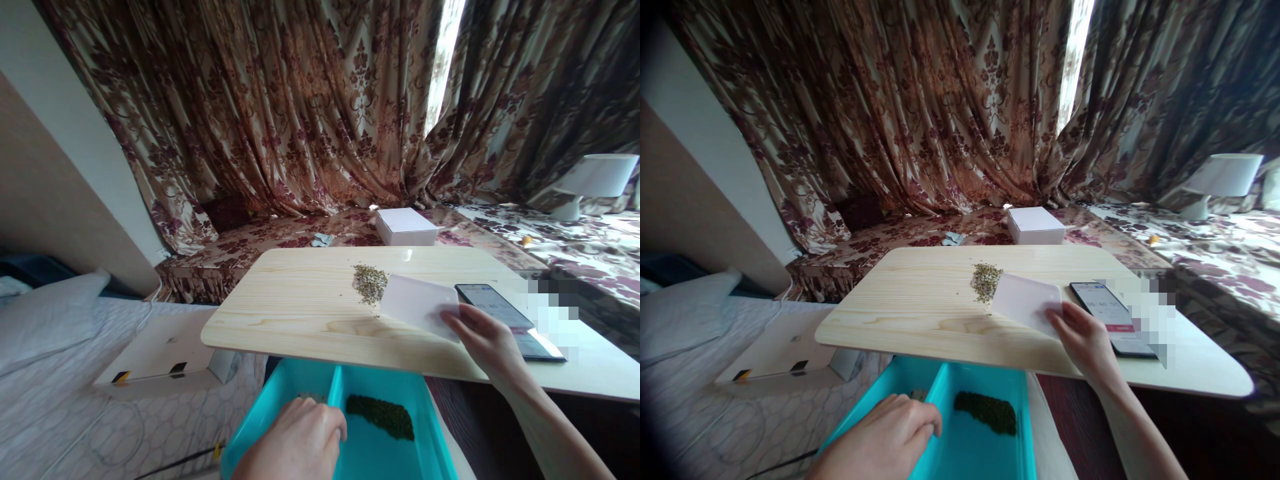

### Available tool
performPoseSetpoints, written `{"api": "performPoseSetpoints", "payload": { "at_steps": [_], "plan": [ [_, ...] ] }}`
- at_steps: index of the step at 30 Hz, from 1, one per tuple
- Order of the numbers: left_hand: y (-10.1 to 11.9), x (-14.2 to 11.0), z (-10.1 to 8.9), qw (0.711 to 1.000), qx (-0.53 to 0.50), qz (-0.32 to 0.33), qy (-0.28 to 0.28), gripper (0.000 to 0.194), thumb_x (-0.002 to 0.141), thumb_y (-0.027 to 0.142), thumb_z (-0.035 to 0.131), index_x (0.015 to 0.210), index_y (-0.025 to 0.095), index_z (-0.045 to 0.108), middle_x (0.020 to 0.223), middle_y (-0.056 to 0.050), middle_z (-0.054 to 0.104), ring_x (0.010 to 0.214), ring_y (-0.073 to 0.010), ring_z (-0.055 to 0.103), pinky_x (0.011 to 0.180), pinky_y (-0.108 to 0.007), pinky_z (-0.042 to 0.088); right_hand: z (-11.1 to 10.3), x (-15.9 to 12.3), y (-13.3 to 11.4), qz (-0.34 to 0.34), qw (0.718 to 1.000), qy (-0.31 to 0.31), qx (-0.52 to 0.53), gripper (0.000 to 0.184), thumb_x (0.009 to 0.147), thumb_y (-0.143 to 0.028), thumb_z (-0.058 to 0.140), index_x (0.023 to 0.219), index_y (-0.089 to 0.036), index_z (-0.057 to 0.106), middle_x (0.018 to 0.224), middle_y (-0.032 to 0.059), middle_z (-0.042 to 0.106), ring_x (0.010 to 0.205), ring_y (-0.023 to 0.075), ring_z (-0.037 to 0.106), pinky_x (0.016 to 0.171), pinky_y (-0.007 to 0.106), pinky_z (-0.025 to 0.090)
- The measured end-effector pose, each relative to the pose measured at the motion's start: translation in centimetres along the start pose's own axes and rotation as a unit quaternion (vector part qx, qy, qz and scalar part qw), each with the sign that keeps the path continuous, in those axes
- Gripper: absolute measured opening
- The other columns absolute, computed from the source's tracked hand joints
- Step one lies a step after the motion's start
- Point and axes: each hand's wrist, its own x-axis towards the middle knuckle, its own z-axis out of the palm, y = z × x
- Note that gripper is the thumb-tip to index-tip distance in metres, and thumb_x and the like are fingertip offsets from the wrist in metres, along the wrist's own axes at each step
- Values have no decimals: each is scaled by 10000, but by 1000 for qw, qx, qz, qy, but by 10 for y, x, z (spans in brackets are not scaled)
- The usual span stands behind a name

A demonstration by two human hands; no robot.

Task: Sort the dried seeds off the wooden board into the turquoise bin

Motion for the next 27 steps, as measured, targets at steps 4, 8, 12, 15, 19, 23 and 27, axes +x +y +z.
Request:
{"api": "performPoseSetpoints", "payload": {
  "at_steps": [4,8,12,15,19,23,27],
  "plan": [
    [0,0,0,1000,2,1,-1,378,917,199,326,1040,221,683,1045,-75,665,1049,-248,555,925,-353,418,-1,-1,1,-6,1000,-8,10,215,558,-402,752,707,-248,740,757,35,779,712,243,712,599,302,564],
    [-1,2,1,1000,0,11,6,374,919,194,331,1042,224,683,1054,-66,663,1045,-243,554,921,-346,416,-2,-1,2,-9,1000,-12,6,243,550,-435,754,695,-242,734,737,39,773,713,250,711,607,313,565],
    [0,2,-1,1000,3,8,-1,382,915,190,332,1036,214,693,1048,-70,675,1046,-252,562,919,-352,415,-3,-1,-1,0,1000,-18,-21,268,558,-467,729,704,-242,725,744,45,767,749,255,708,655,325,570],
    [0,2,-1,1000,3,9,-2,385,917,198,331,1039,222,695,1037,-67,679,1036,-255,568,911,-359,421,-1,1,-1,-7,999,-20,-26,258,575,-461,722,708,-240,725,760,42,771,730,245,705,648,319,564],
    [-2,3,2,1000,5,16,6,383,922,217,325,1034,220,691,1024,-75,673,1020,-258,568,904,-368,428,2,3,5,-16,1000,-24,8,272,560,-461,752,701,-229,731,745,41,773,691,236,703,616,307,558],
    [-4,3,3,1000,0,17,4,382,920,217,325,1042,221,688,1033,-73,669,1023,-257,564,909,-368,427,2,1,6,-14,999,-18,29,272,539,-448,780,702,-233,747,747,39,779,679,234,706,594,297,555],
    [-4,3,2,1000,-5,17,8,380,923,222,331,1042,229,692,1029,-68,671,1023,-259,565,910,-374,427,3,1,3,-12,999,-11,33,256,542,-436,785,708,-244,752,738,27,777,663,222,700,587,288,552]
  ]
}}
